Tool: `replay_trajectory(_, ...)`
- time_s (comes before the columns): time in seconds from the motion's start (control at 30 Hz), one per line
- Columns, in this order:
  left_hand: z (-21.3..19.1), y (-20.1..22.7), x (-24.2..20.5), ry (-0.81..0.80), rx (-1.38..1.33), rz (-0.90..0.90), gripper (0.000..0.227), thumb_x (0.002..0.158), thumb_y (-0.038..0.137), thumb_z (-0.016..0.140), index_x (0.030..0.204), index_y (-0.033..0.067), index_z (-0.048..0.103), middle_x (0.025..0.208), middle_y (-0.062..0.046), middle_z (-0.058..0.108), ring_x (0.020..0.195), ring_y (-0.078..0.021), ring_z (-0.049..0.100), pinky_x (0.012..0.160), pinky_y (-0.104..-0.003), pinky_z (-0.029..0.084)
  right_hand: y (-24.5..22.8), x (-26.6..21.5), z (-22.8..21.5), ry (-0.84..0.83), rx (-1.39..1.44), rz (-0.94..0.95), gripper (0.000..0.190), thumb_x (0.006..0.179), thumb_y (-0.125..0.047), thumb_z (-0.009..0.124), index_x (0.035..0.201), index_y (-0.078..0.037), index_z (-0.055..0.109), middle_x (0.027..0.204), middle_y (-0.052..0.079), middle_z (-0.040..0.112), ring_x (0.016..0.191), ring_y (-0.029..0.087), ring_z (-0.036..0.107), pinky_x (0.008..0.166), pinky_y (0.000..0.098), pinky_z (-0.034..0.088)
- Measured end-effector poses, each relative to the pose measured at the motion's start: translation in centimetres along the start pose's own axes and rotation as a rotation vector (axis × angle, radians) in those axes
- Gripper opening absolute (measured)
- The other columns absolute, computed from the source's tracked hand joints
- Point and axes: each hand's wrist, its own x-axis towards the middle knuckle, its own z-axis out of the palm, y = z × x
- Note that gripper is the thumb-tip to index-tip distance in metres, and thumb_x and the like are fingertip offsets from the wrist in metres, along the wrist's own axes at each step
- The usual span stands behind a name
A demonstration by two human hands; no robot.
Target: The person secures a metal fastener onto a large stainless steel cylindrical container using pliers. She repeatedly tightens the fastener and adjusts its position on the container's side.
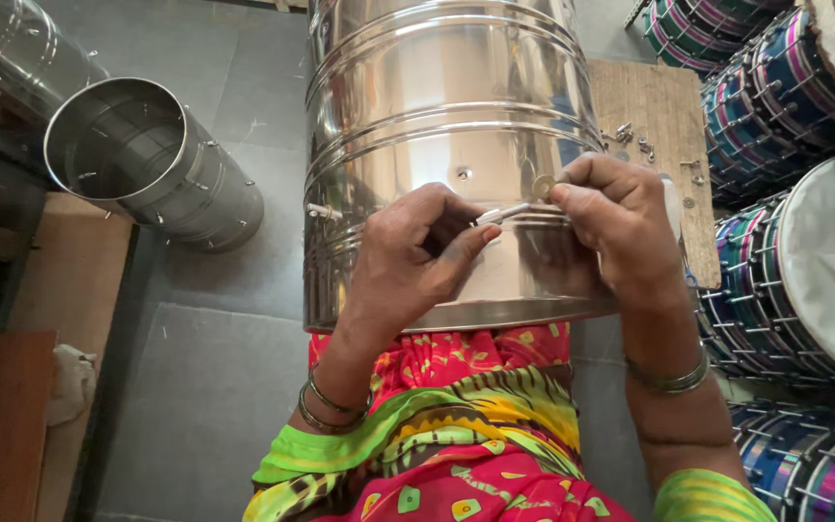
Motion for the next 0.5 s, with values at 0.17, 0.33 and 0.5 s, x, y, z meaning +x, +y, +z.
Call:
replay_trajectory(0.17,0.1,0.0,0.1,0.022,0.011,0.017,0.019,0.09,0.018,0.082,0.093,0.0023,0.071,0.069,-0.003,0.07,0.056,-0.005,0.063,0.053,-0.024,0.049,-0.5,1.4,-1.1,-0.063,0.186,0.164,0.007,0.095,-0.006,0.064,0.09,-0.002,0.063,0.063,-0.006,0.05,0.047,0.001,0.039,0.042,0.0182,0.024)
replay_trajectory(0.33,0.1,-0.2,0.1,0.02,0.007,0.047,0.02,0.09,0.018,0.082,0.093,0.0021,0.07,0.07,-0.003,0.069,0.057,-0.005,0.062,0.054,-0.024,0.05,-0.3,1.3,-1.1,-0.063,0.119,0.111,0.007,0.095,-0.007,0.064,0.091,-0.001,0.065,0.063,-0.005,0.051,0.047,0.001,0.038,0.042,0.0185,0.024)
replay_trajectory(0.5,0.4,-0.4,0.0,0.025,-0.023,0.043,0.021,0.091,0.018,0.081,0.094,0.002,0.068,0.074,-0.005,0.069,0.061,-0.0073,0.066,0.056,-0.026,0.053,0.1,-0.3,0.4,-0.06,-0.228,-0.277,0.005,0.1,-0.004,0.066,0.097,0.0,0.066,0.082,-0.001,0.065,0.073,0.001,0.057,0.064,0.0187,0.046)
